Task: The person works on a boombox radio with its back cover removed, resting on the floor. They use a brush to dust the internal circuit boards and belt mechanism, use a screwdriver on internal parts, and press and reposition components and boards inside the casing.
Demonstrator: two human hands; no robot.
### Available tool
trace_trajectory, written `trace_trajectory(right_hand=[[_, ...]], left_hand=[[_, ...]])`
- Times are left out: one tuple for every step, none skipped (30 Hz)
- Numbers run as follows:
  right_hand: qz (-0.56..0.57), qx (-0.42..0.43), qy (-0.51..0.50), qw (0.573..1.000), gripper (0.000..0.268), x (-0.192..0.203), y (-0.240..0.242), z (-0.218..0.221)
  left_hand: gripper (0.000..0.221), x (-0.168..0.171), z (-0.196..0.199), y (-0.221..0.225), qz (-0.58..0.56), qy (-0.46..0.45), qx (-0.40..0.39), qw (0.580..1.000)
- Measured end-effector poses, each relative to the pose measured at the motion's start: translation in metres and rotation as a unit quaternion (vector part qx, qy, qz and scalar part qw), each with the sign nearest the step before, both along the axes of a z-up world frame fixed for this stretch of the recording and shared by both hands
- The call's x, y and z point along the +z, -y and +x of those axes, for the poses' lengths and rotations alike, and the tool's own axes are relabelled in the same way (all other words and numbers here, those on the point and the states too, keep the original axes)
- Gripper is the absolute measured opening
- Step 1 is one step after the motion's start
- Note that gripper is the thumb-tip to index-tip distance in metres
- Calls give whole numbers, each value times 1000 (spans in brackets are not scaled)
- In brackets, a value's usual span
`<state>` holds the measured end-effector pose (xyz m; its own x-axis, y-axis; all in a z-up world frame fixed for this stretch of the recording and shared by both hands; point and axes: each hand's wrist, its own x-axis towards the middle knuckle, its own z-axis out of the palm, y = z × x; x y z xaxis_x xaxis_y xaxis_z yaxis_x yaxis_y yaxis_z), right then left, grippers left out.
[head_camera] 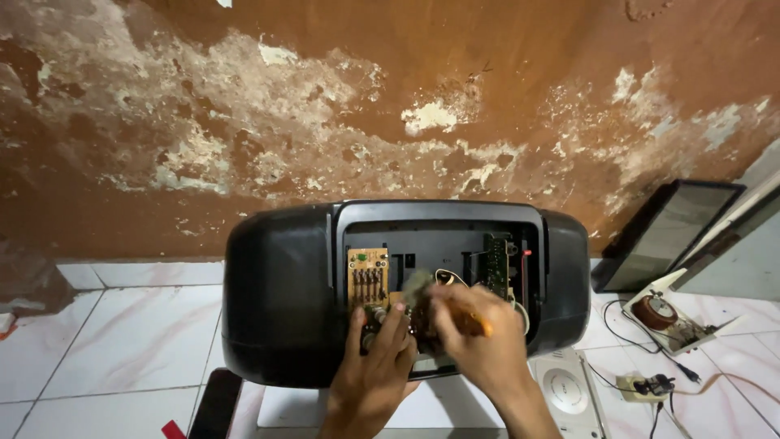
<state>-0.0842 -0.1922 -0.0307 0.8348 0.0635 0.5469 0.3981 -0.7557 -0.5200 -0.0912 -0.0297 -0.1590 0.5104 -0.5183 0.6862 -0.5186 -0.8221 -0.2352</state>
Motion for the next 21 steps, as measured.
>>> trace_trajectory(right_hand=[[1, -3, 2, 1000, 24, 5, -2, -4], [20, -3, 66, 998, 23, 9, -4, -7], [37, -1, 130, 991, 23, 15, -6, -10], [37, -3, 132, 991, 23, 13, -3, -10], [76, 66, 13, 995, 24, 11, 1, -10], [113, 132, -107, 979, 24, 8, 5, -10], [113, 131, -106, 979, 24, 5, 7, -10], [61, 48, -14, 997, 23, 1, 8, -11], [9, -37, 79, 996, 23, -3, 9, -11], [10, -39, 80, 996, 23, -3, 10, -16], [39, -17, 95, 995, 22, -2, 10, -19], [68, 5, 110, 992, 21, -2, 10, -23], [67, 4, 108, 992, 21, -2, 9, -24], [68, 42, 17, 997, 22, -2, 8, -26], [70, 80, -72, 992, 23, -2, 7, -27], [71, 78, -72, 992, 23, -4, 12, -26], [86, 26, -70, 993, 23, -6, 15, -23], [101, -25, -67, 992, 23, -8, 18, -21], [101, -25, -66, 992, 23, -5, 14, -24], [83, -26, 16, 996, 22, -3, 10, -27], [63, -28, 92, 993, 21, -1, 7, -33]], left_hand=[[79, -5, 3, 1, 1, 2, -3, 1000], [77, -10, 6, 2, -19, 3, -17, 1000], [75, -13, 9, 3, -40, 5, -30, 999], [75, -14, 10, 1, -41, 7, -31, 999], [77, -16, 11, 1, -37, 5, -39, 999], [79, -18, 11, 1, -34, 2, -46, 998], [79, -19, 12, 1, -34, 3, -46, 998], [80, -20, 13, 2, -26, 13, -31, 999], [82, -21, 15, 3, -16, 24, -17, 999], [82, -19, 13, 3, -15, 25, -18, 999], [65, -17, 12, 3, -23, 43, -13, 999], [49, -14, 11, 3, -30, 60, -8, 998], [49, -16, 10, 3, -31, 59, -9, 998], [61, -18, 9, 2, -32, 25, -23, 999], [75, -20, 10, 1, -31, -8, -39, 999], [75, -21, 8, 3, -31, -8, -41, 999], [65, -21, 9, 2, -31, 27, -29, 999], [57, -20, 10, 2, -31, 61, -18, 998], [57, -19, 10, 2, -31, 63, -17, 997], [69, -17, 10, 1, -19, 55, -12, 998], [82, -16, 6, 1, -8, 42, -8, 999]])
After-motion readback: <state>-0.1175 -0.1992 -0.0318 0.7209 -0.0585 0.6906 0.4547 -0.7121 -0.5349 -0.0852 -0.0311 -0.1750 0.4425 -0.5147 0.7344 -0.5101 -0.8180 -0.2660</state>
